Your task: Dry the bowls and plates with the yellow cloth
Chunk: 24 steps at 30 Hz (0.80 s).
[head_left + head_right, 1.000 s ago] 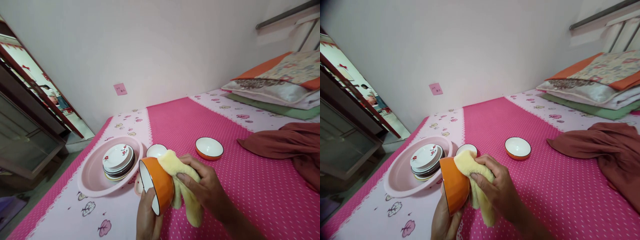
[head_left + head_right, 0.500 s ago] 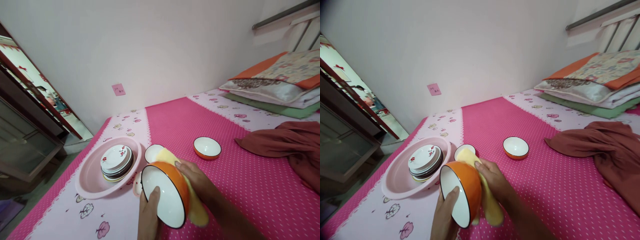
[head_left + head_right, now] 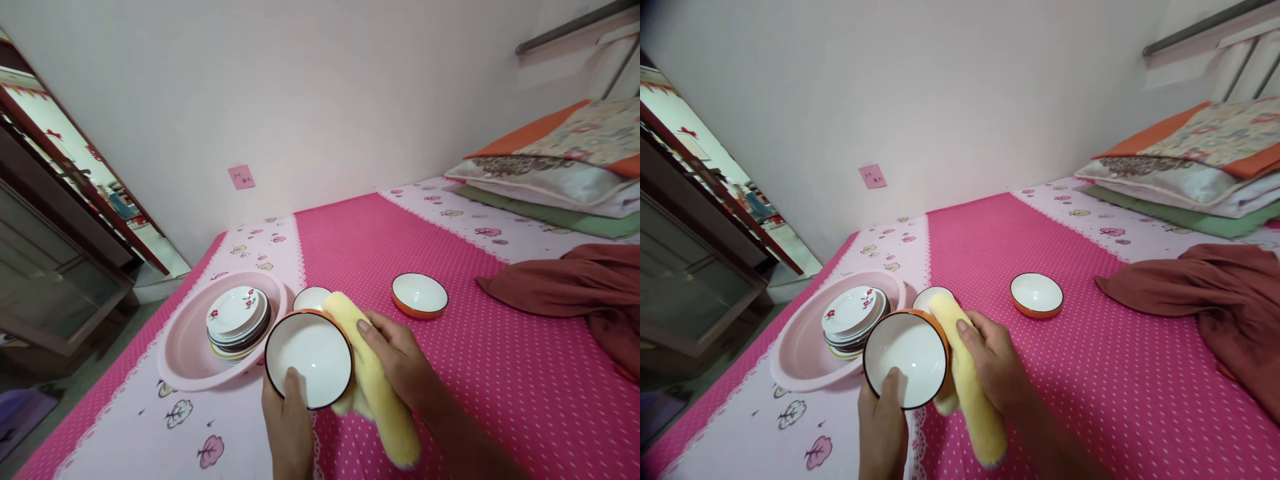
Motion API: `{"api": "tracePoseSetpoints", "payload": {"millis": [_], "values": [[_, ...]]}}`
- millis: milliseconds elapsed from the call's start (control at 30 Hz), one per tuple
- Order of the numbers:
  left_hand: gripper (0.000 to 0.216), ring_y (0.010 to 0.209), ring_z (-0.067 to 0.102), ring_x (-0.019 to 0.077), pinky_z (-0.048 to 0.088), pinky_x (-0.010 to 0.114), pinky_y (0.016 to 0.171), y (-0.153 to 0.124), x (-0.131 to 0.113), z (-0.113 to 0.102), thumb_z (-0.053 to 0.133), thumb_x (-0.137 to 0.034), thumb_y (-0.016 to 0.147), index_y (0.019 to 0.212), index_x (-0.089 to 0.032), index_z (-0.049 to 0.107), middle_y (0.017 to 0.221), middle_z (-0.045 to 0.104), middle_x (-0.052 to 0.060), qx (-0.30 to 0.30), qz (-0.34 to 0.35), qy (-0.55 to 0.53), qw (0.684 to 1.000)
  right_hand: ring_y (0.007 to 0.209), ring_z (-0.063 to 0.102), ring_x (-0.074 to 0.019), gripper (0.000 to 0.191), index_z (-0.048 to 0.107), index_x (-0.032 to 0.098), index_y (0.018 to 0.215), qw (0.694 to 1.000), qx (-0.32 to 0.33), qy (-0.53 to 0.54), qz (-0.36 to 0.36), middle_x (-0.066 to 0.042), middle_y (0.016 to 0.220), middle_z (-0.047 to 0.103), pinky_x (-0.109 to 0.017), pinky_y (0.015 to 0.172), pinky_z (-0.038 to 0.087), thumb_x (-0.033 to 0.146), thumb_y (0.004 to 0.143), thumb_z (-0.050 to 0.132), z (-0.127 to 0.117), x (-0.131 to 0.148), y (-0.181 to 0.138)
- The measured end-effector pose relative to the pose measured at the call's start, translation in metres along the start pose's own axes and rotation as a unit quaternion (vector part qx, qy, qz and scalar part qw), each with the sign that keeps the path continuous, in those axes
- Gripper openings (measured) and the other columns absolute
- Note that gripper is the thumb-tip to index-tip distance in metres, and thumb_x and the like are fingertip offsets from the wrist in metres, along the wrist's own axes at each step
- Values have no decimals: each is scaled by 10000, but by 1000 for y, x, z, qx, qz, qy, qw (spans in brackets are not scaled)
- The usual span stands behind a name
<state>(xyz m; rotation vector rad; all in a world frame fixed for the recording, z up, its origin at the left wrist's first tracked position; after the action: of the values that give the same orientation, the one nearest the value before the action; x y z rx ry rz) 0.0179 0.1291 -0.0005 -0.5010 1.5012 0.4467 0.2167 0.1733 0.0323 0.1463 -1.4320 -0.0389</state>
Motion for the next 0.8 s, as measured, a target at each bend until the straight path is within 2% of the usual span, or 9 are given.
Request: {"api": "tracePoseSetpoints", "payload": {"millis": [67, 133, 233, 367, 533, 633, 733, 800], "values": [[550, 1219, 646, 354, 486, 463, 1075, 3, -1, -1, 668, -353, 899, 1410, -151, 642, 1321, 707, 169, -10, 31, 22, 999, 791, 644, -225, 365, 701, 197, 1057, 998, -28, -34, -36, -37, 868, 700, -314, 679, 505, 534, 1020, 566, -1, 9, -4], [543, 1251, 624, 351, 461, 466, 1101, 4, 0, -2, 650, -357, 917, 1429, -175, 625, 1362, 687, 168, -12, 50, 35, 998, 907, 667, -251, 315, 715, 217, 1094, 990, -61, -88, -96, -64, 976, 718, -340, 783, 531, 472, 1045, 536, -2, 19, -9], [540, 1249, 616, 362, 452, 485, 1103, 4, 1, -1, 635, -361, 933, 1441, -181, 610, 1362, 683, 180, 2, 58, 64, 996, 1032, 669, -268, 237, 725, 242, 1106, 959, -103, -167, -203, -81, 1074, 714, -381, 915, 533, 357, 1061, 523, -1, 32, -17], [502, 1332, 572, 349, 373, 448, 1182, 0, -2, 4, 661, -268, 896, 1393, -195, 657, 1418, 660, 158, 27, 100, 78, 992, 1067, 676, -265, 178, 704, 265, 1128, 927, -98, -211, -295, -80, 1094, 705, -404, 923, 551, 239, 1056, 544, 5, 36, -24], [481, 1294, 609, 339, 364, 435, 1177, -4, -4, 18, 617, -130, 844, 1300, -228, 737, 1283, 746, 108, 92, 136, 64, 984, 1057, 682, -253, 208, 670, 234, 1202, 897, -69, -272, -342, -96, 1099, 690, -395, 900, 567, 166, 1052, 543, 12, 31, -24], [558, 1269, 627, 345, 397, 424, 1136, -6, -4, 25, 631, -64, 784, 1298, -242, 753, 1315, 743, 107, 144, 144, 109, 973, 1078, 674, -243, 218, 660, 218, 1221, 891, -56, -291, -344, -98, 1118, 685, -382, 911, 566, 148, 1054, 538, 15, 28, -24], [559, 1147, 680, 337, 468, 400, 1008, -8, -4, 30, 634, -67, 795, 1306, -257, 755, 1266, 762, 116, 188, 127, 136, 964, 1045, 674, -263, 220, 668, 195, 1212, 879, -29, -326, -346, -106, 1096, 711, -424, 902, 569, 146, 1038, 542, 22, 30, -25], [482, 1019, 702, 325, 485, 389, 953, -11, -6, 32, 659, -104, 811, 1249, -263, 784, 1157, 782, 115, 211, 125, 136, 960, 1087, 664, -303, 266, 679, 192, 1227, 872, 17, -360, -331, -115, 1126, 733, -493, 947, 559, 136, 980, 597, 27, 31, -25]]}}
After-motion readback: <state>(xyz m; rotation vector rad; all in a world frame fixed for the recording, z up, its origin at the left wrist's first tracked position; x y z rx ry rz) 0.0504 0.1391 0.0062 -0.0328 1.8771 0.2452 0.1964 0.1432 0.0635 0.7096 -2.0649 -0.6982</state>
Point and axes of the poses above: each hand's wrist, its own y-axis towards the middle knuckle, its own z-axis out of the palm, x = y × z, the point moved 6 cm from there along y, towards the middle knuckle
